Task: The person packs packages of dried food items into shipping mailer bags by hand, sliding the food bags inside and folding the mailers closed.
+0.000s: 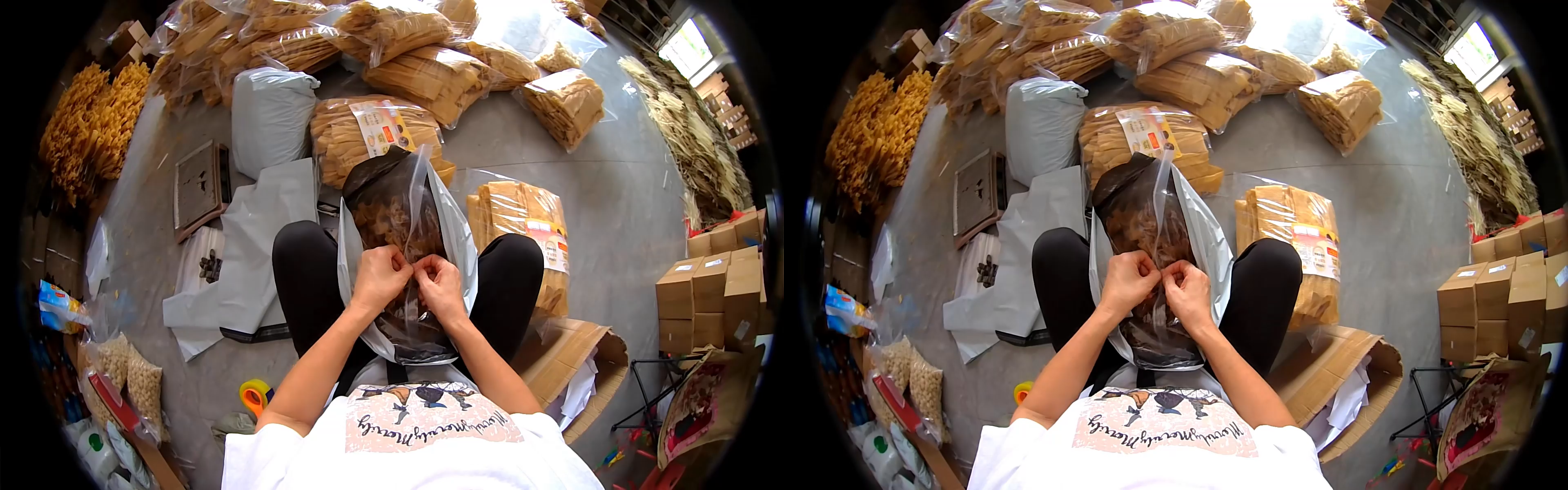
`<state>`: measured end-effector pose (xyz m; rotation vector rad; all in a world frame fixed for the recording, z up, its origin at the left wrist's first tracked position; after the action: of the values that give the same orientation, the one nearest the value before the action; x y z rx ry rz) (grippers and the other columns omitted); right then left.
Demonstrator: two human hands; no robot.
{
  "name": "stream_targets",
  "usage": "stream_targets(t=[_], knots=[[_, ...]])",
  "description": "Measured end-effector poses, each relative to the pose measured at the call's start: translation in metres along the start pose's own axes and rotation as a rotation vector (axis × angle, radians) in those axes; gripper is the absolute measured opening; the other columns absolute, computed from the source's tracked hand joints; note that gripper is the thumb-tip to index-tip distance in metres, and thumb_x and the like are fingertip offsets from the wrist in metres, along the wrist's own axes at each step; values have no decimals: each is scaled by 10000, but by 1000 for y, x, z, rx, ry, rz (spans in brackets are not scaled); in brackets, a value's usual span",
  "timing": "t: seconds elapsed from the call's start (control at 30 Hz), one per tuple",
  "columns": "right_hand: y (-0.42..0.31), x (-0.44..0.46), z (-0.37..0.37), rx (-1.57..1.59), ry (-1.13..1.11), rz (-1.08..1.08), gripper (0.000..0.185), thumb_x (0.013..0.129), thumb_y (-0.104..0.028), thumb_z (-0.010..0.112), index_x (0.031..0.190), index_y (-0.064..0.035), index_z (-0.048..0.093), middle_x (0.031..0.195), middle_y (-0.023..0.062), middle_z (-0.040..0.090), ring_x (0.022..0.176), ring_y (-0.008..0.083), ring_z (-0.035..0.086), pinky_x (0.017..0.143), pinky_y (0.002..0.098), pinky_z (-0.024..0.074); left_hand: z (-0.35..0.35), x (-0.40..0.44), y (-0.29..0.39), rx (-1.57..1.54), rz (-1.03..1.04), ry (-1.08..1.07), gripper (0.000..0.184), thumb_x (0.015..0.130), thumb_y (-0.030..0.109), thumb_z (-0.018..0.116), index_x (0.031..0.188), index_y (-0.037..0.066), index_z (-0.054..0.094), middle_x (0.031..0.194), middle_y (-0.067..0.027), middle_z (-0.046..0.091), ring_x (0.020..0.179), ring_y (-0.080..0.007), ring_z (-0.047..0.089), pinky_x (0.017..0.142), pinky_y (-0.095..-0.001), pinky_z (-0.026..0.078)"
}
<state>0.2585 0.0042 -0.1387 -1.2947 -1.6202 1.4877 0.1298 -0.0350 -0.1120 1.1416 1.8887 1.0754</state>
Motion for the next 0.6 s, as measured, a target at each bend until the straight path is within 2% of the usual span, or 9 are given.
stream_targets(t=[0.03,0.1,0.17,0.37,0.47,0.53,0.6], knots=[[-3,-1,0,-5,13,-2,107,809,-56,578,799,37,629,549,88,579,423,118,523,435,284,412,1,0,1,92,110,71,122,711,69,646,678,-40,603,534,-121,595,458,-187,612,446,-294,458],[-5,-4,-1,8,14,39,103,816,-50,571,790,40,616,556,83,582,424,119,531,428,282,415,4,0,0,111,121,94,127,696,78,647,671,-38,603,539,-137,592,471,-212,616,459,-310,457],[-4,-6,0,40,-2,13,95,882,-57,547,834,17,580,590,25,550,425,86,505,386,236,405,5,0,2,130,130,121,134,681,88,649,663,-36,603,544,-152,590,484,-236,620,472,-326,456],[4,-8,3,156,40,10,60,880,-17,536,843,18,567,601,28,552,421,94,503,387,233,410,6,-3,6,97,128,158,140,668,97,646,659,-35,602,552,-164,587,507,-255,617,489,-335,453],[3,-8,4,208,44,-5,65,881,-22,542,833,16,562,616,35,561,428,97,507,393,233,412,5,-4,1,94,122,148,131,711,80,638,707,-46,602,581,-143,608,512,-209,624,477,-308,467],[-2,-6,2,162,8,1,68,884,-27,545,831,14,559,622,37,563,435,97,509,396,232,413,5,0,-10,-99,33,-33,114,779,57,608,777,-56,591,624,-107,623,540,-164,635,468,-276,490],[-4,-8,3,118,-24,10,73,886,-33,549,830,13,556,627,40,565,441,97,510,400,232,414,4,2,-13,-136,-15,-93,105,801,49,591,797,-56,583,639,-96,622,552,-156,638,470,-267,501]])
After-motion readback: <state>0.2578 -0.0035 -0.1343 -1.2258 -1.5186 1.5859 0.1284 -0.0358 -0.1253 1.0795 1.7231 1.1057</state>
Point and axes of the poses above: each hand's wrist, its own x-axis towards the middle knuckle, its own z-axis out of the palm, y = z × x, the point moved 3 cm from there along x, towards the middle knuckle
